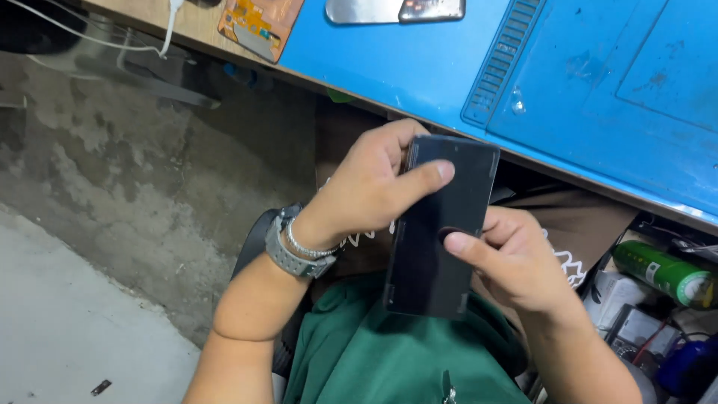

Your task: The person applies adhesive from a tube onto a small white component and the edge of a black smartphone. They then attach the component to the phone's back, press it into place, and handle the phone while seated.

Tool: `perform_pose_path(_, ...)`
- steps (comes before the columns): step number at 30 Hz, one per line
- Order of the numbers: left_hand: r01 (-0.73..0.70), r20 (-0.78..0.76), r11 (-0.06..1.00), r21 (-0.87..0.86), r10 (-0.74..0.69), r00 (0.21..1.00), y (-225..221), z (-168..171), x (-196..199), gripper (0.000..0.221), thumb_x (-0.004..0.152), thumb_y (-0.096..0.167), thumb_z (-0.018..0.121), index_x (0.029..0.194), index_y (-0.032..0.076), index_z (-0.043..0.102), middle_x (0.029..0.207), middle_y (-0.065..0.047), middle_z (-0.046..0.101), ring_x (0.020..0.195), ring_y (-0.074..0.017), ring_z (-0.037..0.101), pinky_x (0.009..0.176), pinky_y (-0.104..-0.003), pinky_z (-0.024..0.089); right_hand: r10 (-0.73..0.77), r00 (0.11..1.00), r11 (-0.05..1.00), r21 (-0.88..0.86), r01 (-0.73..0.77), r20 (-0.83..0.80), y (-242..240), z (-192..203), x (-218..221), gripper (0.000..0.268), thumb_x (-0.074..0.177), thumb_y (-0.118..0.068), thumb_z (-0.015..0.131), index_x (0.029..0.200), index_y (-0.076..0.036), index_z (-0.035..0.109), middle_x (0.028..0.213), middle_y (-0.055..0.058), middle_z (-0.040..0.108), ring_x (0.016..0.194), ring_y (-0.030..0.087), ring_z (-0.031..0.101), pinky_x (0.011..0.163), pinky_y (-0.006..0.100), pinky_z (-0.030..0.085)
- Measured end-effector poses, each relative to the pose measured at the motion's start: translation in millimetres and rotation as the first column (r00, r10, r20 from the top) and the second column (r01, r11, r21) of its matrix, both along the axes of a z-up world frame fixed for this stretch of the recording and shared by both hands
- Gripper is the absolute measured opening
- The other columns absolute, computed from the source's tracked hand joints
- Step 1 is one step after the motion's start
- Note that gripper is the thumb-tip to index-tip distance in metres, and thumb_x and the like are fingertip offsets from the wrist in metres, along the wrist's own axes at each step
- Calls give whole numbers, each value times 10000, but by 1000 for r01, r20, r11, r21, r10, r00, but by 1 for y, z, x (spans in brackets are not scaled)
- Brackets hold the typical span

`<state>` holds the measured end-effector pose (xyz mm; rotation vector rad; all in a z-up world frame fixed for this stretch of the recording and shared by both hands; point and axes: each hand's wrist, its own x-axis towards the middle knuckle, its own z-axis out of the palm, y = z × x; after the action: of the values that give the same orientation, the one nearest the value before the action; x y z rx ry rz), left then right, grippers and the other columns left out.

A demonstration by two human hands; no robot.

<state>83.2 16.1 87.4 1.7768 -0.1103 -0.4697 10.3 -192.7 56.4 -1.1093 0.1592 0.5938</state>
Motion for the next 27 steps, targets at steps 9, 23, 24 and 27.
perform_pose_path(9,-388,-511,794,-468,114,852,-11,24,12,216,924,135,682,1071,4,593,955,-113,730,849,-188,711,779,-310,594,187,978,952,264,-158,-90,-13,66,17,401,862,-81,775,1108,184,601,698,220,697,462,220,687,372,315,609)
perform_pose_path(23,-507,-638,761,-405,162,753,-19,12,7,350,886,117,670,1221,20,637,1167,-157,732,1087,-270,706,984,-390,569,162,942,957,278,-78,-293,-12,68,16,323,840,-79,761,982,170,612,634,248,680,440,277,690,342,344,582)
perform_pose_path(24,-504,-639,763,-406,158,753,-19,10,6,350,886,117,670,1221,20,637,1167,-157,732,1087,-270,706,984,-390,569,157,943,958,277,-74,-294,-13,67,16,323,840,-79,761,982,170,612,634,248,680,440,277,690,342,344,582)
perform_pose_path(27,-509,-633,751,-420,159,758,-19,7,5,260,901,116,674,1145,23,673,1084,-133,747,1011,-251,717,924,-384,586,186,940,939,334,-85,-285,-14,63,16,333,860,-59,744,1052,159,582,693,263,696,471,290,708,356,342,588)
